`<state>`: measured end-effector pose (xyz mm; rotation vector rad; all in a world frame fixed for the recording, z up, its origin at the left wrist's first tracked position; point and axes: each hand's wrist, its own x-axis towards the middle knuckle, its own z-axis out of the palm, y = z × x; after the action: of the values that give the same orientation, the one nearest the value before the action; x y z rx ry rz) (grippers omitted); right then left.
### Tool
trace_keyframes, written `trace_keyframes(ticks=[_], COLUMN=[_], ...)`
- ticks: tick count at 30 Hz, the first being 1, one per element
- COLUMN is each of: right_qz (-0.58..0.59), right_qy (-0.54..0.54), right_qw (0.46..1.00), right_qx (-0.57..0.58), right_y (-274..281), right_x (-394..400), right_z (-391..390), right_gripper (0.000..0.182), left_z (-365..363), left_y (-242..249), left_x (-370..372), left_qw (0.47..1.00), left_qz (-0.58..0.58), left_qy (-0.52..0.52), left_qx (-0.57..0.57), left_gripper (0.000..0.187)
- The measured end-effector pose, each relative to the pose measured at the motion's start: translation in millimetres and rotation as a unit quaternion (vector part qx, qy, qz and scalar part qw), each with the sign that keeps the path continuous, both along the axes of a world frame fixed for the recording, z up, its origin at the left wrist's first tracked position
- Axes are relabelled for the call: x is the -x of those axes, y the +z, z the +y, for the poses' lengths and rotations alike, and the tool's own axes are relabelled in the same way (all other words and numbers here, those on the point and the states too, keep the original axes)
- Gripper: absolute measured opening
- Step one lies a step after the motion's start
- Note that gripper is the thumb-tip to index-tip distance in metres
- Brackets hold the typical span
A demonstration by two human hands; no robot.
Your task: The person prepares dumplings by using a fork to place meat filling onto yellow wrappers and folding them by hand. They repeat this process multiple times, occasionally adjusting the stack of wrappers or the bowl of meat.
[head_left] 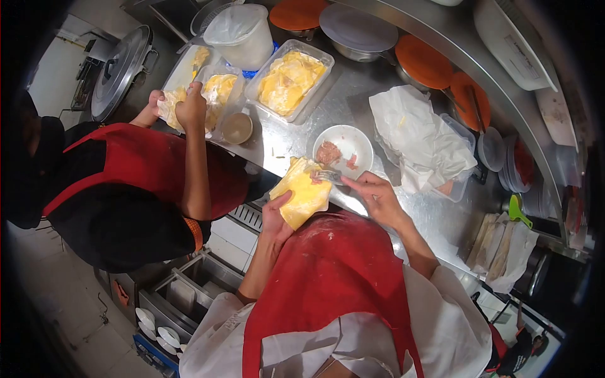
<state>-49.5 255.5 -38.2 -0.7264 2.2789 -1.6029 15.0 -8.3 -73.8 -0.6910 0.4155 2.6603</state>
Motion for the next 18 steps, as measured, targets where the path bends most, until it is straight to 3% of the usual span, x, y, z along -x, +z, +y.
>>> trace_keyframes(ticks=[3,6,18], right_qz=[0.055,0.110,0.136], right_qy=[-0.014,-0.018,-0.030], right_qw=[0.998,0.993,0.990], right_qx=[-0.024,-0.030,-0.032], right_y=[-6,-5,28], right_x=[-5,-3,4], right_z=[-5,0,2], right_gripper=[0.055,0.056,0.045], left_z=[2,4,7], left_y=[18,24,37], left_x=[4,6,9], left_qw=[0.999,0.999,0.999], left_qz=[0.010,0.001,0.033], left_qy=[0.010,0.016,0.026], left_qx=[-0.041,-0.046,-0.019], left_gripper=[0.053,0.054,0.057])
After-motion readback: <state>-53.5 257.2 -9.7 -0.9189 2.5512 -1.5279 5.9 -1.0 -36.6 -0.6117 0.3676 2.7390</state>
